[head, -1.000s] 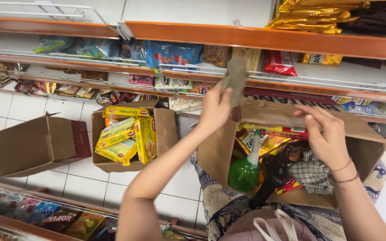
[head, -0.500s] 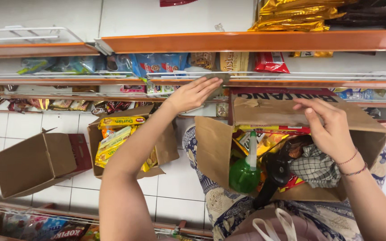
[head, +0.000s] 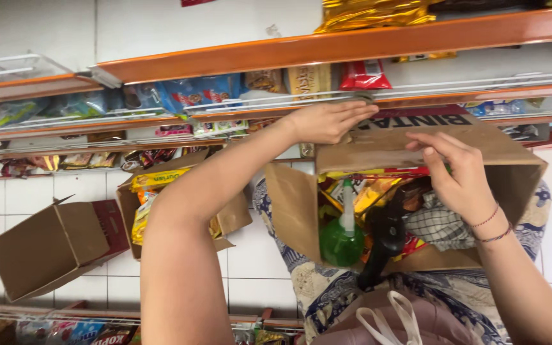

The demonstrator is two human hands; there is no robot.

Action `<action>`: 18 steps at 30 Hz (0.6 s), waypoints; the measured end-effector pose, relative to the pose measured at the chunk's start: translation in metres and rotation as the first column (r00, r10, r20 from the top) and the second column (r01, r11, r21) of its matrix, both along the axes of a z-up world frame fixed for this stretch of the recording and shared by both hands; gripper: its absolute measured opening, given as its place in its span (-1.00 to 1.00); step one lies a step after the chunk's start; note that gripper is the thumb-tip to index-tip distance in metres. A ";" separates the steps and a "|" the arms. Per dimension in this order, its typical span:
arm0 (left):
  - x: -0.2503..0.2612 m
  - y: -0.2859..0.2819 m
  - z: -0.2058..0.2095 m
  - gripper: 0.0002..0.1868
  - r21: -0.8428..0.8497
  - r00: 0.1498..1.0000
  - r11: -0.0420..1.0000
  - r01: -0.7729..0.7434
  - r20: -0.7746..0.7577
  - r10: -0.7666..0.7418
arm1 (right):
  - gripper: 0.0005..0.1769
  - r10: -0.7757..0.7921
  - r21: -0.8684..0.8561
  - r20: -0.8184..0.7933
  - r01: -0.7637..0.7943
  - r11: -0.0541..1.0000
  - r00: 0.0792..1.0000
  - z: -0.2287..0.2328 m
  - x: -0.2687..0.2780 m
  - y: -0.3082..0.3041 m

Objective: The person sits on the floor of a store aisle and cleans the metal shelves using a spray bottle and a cloth. They spray the shelf surface and wipe it down, then handle various snack packages and a barcode scanner from a cardboard box while continuing to clean.

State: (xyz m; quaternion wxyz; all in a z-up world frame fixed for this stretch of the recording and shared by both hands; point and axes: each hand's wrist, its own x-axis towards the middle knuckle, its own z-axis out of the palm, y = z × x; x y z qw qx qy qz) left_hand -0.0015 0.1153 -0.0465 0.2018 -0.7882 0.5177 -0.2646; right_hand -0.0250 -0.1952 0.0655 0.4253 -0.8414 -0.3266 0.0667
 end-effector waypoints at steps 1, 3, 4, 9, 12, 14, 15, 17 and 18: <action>0.006 -0.010 -0.001 -0.48 -0.008 1.000 1.000 0.011 -0.009 -0.012 | -0.66 -0.002 0.009 0.013 0.002 1.000 1.000 0.001 0.001 -0.005; 0.018 -0.029 -0.001 -0.48 -0.022 0.999 0.999 0.036 -0.028 -0.037 | -0.65 -0.049 -0.020 -0.029 0.048 0.999 0.998 0.002 0.001 -0.014; 0.022 -0.036 -0.002 -0.49 -0.014 0.998 0.999 0.043 -0.052 -0.044 | -0.64 -0.074 -0.034 -0.049 0.072 0.997 0.996 0.003 0.003 -0.020; 0.050 -0.075 -0.011 -0.48 -0.105 0.991 0.989 0.102 -0.074 -0.110 | -0.64 -0.130 -0.018 -0.012 0.129 0.991 0.992 -0.001 0.017 -0.051; 0.064 -0.104 -0.017 -0.47 -0.134 0.995 0.986 0.098 -0.022 -0.102 | -0.64 -0.201 0.001 -0.012 0.201 0.980 0.980 -0.004 0.029 -0.072; 0.075 -0.127 -0.021 -0.48 -0.136 0.992 0.986 0.100 -0.056 -0.109 | -0.64 -0.239 0.018 0.006 0.239 0.971 0.971 -0.006 0.037 -0.087; 0.082 -0.139 -0.023 -0.48 -0.136 0.991 0.985 0.103 -0.073 -0.114 | -0.64 -0.249 0.034 0.028 0.248 0.968 0.968 -0.007 0.041 -0.095; 0.093 -0.162 -0.027 -0.49 -0.131 0.990 0.986 0.105 -0.077 -0.115 | -0.65 -0.277 0.055 0.059 0.274 0.960 0.959 -0.009 0.049 -0.110; 0.100 -0.175 -0.030 -0.49 -0.130 0.990 0.986 0.106 -0.079 -0.117 | -0.65 -0.296 0.061 0.069 0.292 0.954 0.953 -0.011 0.053 -0.117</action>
